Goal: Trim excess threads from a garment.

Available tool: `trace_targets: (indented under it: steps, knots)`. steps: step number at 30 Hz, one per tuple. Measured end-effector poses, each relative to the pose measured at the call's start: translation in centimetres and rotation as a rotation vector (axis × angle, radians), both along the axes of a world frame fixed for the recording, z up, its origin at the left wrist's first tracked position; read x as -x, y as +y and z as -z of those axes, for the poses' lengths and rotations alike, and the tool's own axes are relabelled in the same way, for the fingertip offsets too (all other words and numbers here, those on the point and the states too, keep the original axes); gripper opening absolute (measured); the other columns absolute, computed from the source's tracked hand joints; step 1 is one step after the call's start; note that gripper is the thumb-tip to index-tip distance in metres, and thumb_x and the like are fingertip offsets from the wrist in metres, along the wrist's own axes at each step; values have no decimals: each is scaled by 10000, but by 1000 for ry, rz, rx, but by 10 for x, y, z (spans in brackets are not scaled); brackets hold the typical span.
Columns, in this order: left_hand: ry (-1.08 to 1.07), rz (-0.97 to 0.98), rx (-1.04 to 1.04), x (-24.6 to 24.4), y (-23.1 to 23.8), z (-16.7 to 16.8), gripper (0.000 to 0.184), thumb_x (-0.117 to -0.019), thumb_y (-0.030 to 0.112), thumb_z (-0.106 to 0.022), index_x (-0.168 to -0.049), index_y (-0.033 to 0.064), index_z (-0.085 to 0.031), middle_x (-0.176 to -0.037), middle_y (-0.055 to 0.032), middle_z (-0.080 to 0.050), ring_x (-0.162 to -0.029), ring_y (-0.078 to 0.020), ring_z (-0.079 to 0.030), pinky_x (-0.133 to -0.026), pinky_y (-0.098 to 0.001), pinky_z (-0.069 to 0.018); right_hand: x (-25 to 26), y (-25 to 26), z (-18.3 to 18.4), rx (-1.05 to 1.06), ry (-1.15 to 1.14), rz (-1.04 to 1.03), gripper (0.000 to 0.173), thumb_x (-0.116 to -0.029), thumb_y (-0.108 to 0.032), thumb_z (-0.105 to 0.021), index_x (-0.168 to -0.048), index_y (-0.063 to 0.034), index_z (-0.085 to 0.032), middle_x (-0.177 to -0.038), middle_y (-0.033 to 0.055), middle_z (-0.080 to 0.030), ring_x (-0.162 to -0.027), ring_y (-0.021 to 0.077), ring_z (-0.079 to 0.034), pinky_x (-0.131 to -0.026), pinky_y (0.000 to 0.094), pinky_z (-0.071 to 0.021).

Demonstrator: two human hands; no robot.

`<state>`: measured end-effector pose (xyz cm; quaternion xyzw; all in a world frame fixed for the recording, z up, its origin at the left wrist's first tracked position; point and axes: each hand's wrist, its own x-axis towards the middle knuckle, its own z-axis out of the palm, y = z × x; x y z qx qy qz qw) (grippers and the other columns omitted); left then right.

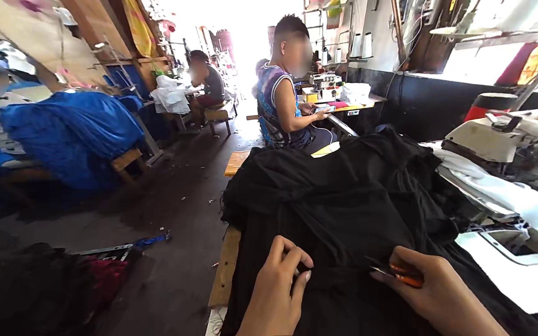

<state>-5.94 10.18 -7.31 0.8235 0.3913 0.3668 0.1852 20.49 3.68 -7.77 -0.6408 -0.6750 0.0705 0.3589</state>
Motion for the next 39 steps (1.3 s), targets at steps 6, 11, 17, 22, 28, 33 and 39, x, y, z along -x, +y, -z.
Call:
trace_targets:
  steps: [6, 11, 17, 22, 28, 33, 39]
  knots:
    - [58, 188, 280, 2, 1, -21, 267, -921, 14, -669, -1187, -4, -688, -1271, -167, -610, -1001, -185, -704, -827, -284, -611, 9, -13, -46, -38, 500, -402, 225, -996, -303, -656, -1062, -90, -688, -845, -137, -672, -698, -96, -579, -609, 112, -491]
    - [33, 169, 299, -4, 2, -23, 282, -874, 112, -782, -1111, 0, -678, -1221, -154, -606, -961, -159, -707, -809, -273, -613, 29, 0, -40, 101, 694, -609, 275, -1062, -349, -546, -1000, -139, -711, -707, -195, -540, -583, -125, -435, -522, 83, -356]
    - [-32, 112, 159, -11, 0, -5, 257, -846, 170, -809, -1031, 41, -685, -1131, -137, -614, -872, -139, -692, -707, -247, -599, 10, 27, -12, 258, 983, -516, 390, -1067, -431, -486, -925, -178, -745, -610, -163, -519, -469, -89, -388, -423, 95, -297]
    - [30, 85, 110, -14, 2, -2, 305, -876, 313, -778, -1044, 73, -693, -1112, -120, -617, -820, -137, -665, -665, -246, -566, 9, 27, -13, 260, 973, -550, 372, -1058, -437, -516, -925, -178, -747, -609, -164, -509, -469, -93, -381, -420, 89, -285]
    - [105, 96, 137, -18, 3, -6, 266, -908, 313, -745, -1022, 78, -690, -1127, -118, -621, -856, -180, -663, -691, -304, -568, 10, 26, -11, 244, 953, -564, 357, -1050, -433, -535, -912, -184, -750, -597, -169, -496, -468, -96, -371, -422, 89, -278]
    - [65, 103, 52, -19, 5, 3, 180, -925, 283, -717, -963, 108, -734, -1135, -101, -642, -832, -147, -664, -680, -283, -566, 11, 25, -11, 241, 951, -559, 351, -1053, -423, -533, -907, -189, -751, -594, -169, -491, -468, -99, -366, -422, 88, -272]
    - [-103, 130, 344, -11, 12, -4, 219, -1026, 235, -589, -1041, 41, -690, -1121, -80, -626, -899, -89, -636, -764, -228, -542, 11, 24, -11, 244, 943, -542, 341, -1047, -417, -549, -900, -187, -754, -598, -167, -507, -476, -97, -384, -431, 89, -288]
